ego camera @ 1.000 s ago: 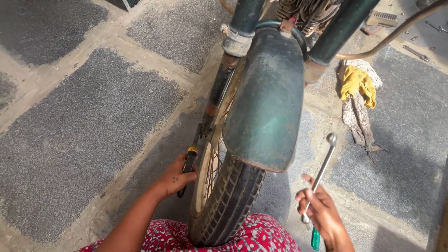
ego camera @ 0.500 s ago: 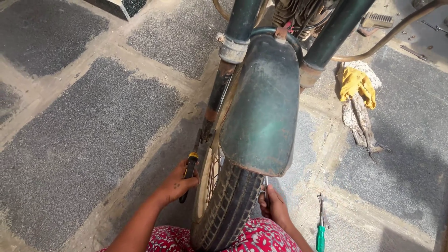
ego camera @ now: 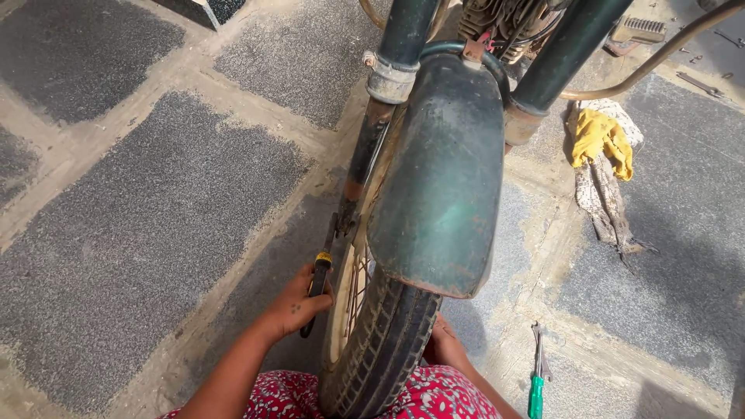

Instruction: The person sits on the floor beside a motorcycle and works on the front wheel and brake area. They use a spanner, pliers and a screwdriver to loosen and tighten fasteners near the front axle and brake assembly, holding the wheel steady with the other hand while turning the tools.

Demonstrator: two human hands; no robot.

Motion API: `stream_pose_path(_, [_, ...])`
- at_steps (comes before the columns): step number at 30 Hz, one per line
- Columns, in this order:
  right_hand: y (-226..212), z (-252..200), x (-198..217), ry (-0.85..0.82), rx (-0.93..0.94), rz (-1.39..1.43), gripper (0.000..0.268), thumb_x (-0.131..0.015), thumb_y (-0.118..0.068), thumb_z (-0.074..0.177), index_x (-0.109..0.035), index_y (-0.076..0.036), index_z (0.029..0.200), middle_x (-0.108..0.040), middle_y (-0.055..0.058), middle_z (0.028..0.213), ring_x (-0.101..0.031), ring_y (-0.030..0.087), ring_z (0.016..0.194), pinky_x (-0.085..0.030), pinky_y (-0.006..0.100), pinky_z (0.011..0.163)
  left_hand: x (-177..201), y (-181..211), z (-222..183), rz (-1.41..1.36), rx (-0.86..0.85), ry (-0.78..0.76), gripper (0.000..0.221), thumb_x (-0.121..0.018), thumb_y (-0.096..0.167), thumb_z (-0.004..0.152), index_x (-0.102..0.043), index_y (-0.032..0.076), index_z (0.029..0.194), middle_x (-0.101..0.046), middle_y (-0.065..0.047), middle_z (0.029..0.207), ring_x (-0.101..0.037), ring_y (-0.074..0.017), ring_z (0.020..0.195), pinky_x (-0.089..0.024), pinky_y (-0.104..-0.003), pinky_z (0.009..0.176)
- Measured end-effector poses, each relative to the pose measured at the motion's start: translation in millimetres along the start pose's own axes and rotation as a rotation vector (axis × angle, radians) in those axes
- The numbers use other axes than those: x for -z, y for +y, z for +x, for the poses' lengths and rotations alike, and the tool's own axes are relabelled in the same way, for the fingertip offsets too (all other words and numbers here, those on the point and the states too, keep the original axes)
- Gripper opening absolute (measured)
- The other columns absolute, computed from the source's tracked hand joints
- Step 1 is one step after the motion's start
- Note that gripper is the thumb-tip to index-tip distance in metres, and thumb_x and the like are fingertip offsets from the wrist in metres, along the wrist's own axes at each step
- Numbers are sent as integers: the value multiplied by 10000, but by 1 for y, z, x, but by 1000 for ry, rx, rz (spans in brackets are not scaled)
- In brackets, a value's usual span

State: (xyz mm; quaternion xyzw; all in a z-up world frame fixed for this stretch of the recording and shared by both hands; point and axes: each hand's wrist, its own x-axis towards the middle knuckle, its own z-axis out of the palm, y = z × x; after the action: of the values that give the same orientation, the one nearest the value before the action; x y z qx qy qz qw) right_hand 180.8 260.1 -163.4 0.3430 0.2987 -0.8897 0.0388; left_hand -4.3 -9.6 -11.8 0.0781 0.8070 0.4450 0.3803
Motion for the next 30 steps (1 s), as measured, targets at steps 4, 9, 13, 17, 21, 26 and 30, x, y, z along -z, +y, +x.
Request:
stream_pose_path(4, [19, 25, 26, -75, -25, -4, 403, -469, -264, 1040, -546, -101, 1401, -706, 62, 1261, -675, 210, 1108, -568, 378, 919, -1, 9, -3, 5, 59, -2, 636, -676, 253, 776, -453, 150, 1363, -681, -39, 916, -669, -210, 905, -521, -423, 905])
stream_pose_path(9, [21, 27, 29, -49, -46, -61, 336, -503, -209, 1006, -627, -164, 1315, -721, 35, 1174, -695, 174, 1013, -582, 370, 850, -1, 1, 2, 15, 62, -19, 607, -675, 249, 787, -488, 107, 1347, -676, -41, 910, -674, -204, 892, -532, -415, 899])
stream_pose_path(13, [30, 40, 43, -67, -53, 28, 284, -511, -235, 1037, -632, -122, 1268, -720, 30, 1133, -693, 160, 967, -580, 338, 819, -3, 12, -3, 2, 49, -13, 649, -667, 226, 781, -463, 122, 1388, -667, -34, 901, -662, -195, 879, -526, -410, 889])
stream_pose_path(17, [57, 73, 81, 11, -43, -91, 212, -543, -174, 1019, -650, -134, 1198, -717, 32, 1035, -671, 148, 885, -561, 338, 746, -4, 19, -7, -7, 60, -5, 671, -659, 207, 779, -442, 148, 1411, -663, -25, 898, -656, -188, 876, -520, -402, 884])
stream_pose_path(21, [55, 61, 71, -54, -13, -52, 128, -545, -165, 1029, -640, -137, 1111, -683, -6, 979, -660, 117, 861, -570, 318, 745, -2, 9, 0, -20, 33, -9, 644, -661, 206, 786, -461, 122, 1392, -662, -31, 891, -656, -194, 871, -519, -396, 872])
stream_pose_path(26, [61, 65, 88, -185, 48, 21, 85, -581, -188, 1087, -629, -120, 1069, -680, -5, 942, -631, 130, 792, -541, 331, 661, -1, 19, -4, -24, 31, 6, 632, -659, 204, 779, -469, 125, 1376, -649, -23, 880, -641, -187, 865, -513, -386, 851])
stream_pose_path(30, [44, 52, 55, 93, -98, -21, 178, -533, -248, 1007, -667, -173, 1097, -710, 27, 933, -649, 178, 769, -529, 373, 627, -1, 19, -4, -18, 23, 10, 626, -655, 214, 780, -467, 131, 1371, -646, -22, 884, -639, -184, 868, -511, -386, 852])
